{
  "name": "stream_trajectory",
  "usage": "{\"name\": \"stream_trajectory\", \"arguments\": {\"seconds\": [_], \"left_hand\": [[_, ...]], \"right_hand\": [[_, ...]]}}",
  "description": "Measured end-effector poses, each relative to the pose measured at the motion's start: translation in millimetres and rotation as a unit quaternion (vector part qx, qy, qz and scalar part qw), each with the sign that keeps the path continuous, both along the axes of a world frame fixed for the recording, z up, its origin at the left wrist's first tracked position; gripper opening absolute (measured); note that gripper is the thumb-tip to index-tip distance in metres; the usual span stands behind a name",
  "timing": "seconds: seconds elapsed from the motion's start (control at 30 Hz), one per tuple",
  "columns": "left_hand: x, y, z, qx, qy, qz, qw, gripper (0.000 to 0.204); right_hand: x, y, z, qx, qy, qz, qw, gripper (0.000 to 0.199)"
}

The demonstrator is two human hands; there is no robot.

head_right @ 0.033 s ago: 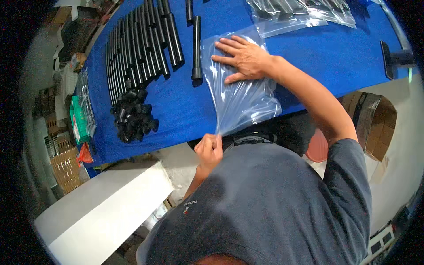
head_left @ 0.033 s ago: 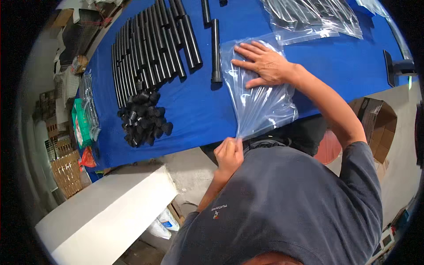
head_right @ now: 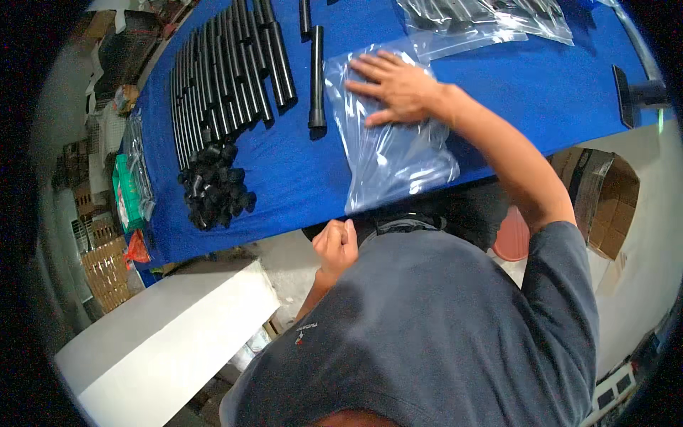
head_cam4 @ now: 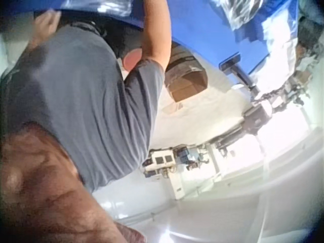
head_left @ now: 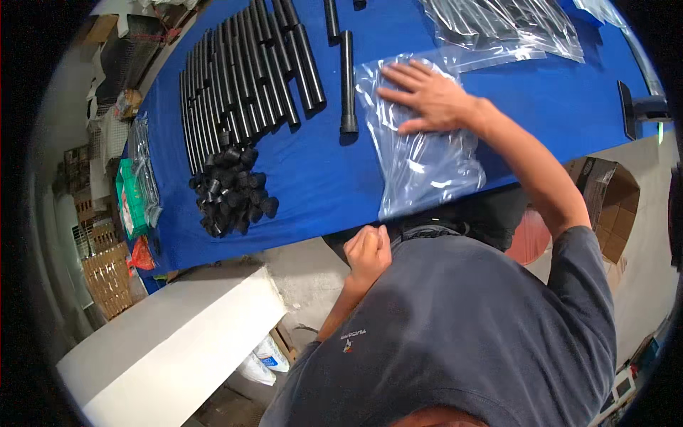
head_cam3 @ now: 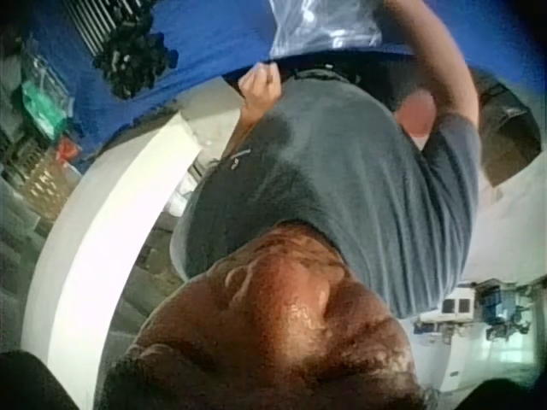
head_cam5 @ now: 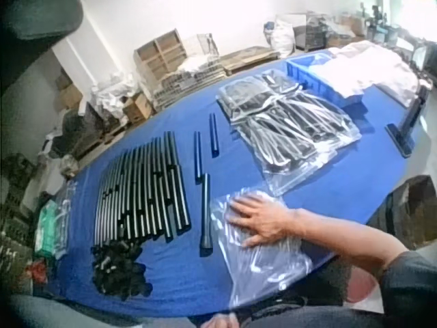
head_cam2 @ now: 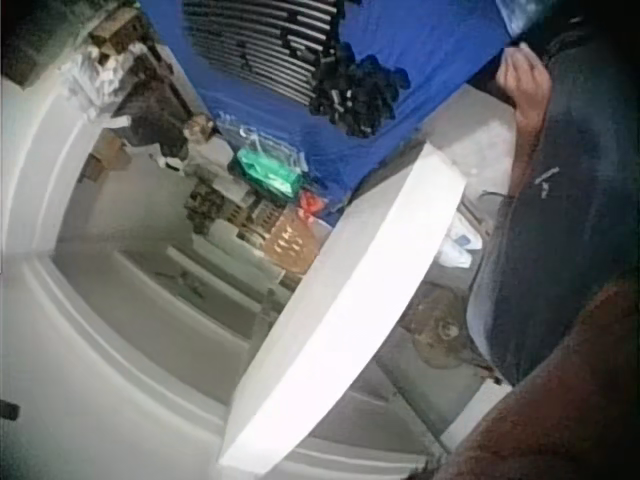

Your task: Insert plastic or rubber tubes and end caps into a plastic bag and seal it.

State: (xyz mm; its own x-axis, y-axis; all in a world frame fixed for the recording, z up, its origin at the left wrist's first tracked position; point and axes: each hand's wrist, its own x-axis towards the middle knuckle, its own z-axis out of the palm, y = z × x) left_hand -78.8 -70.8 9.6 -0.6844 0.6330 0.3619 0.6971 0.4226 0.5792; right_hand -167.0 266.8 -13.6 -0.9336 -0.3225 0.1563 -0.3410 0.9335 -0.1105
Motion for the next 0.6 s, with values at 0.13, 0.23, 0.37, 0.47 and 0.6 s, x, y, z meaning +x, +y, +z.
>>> {"name": "stream_trajectory", "arguments": {"seconds": [0.13, 0.23, 0.37, 0.47, 0.6], "left_hand": [[-20.9, -3.0, 16.8, 0.046, 0.032, 0.037, 0.998, 0.036], [-71.6, 61.0, 38.0, 0.118, 0.002, -0.025, 0.993, 0.014], [-108.4, 111.0, 2.3, -0.051, 0.072, -0.107, 0.99, 0.026], [-112.5, 112.8, -20.2, -0.096, 0.083, -0.095, 0.987, 0.031], [-112.7, 117.6, -22.3, -0.076, 0.058, -0.094, 0.991, 0.03]], "right_hand": [[-9.2, 26.6, 2.1, -0.009, 0.017, 0.075, 0.997, 0.082], [-4.2, 24.3, 6.0, -0.02, 0.002, 0.095, 0.995, 0.082], [-5.7, 9.3, 36.1, -0.082, 0.102, 0.07, 0.989, 0.066], [53.6, 31.8, 67.6, -0.161, 0.126, -0.062, 0.977, 0.057], [175.4, 40.1, 78.1, -0.21, 0.065, -0.189, 0.957, 0.069]]}}
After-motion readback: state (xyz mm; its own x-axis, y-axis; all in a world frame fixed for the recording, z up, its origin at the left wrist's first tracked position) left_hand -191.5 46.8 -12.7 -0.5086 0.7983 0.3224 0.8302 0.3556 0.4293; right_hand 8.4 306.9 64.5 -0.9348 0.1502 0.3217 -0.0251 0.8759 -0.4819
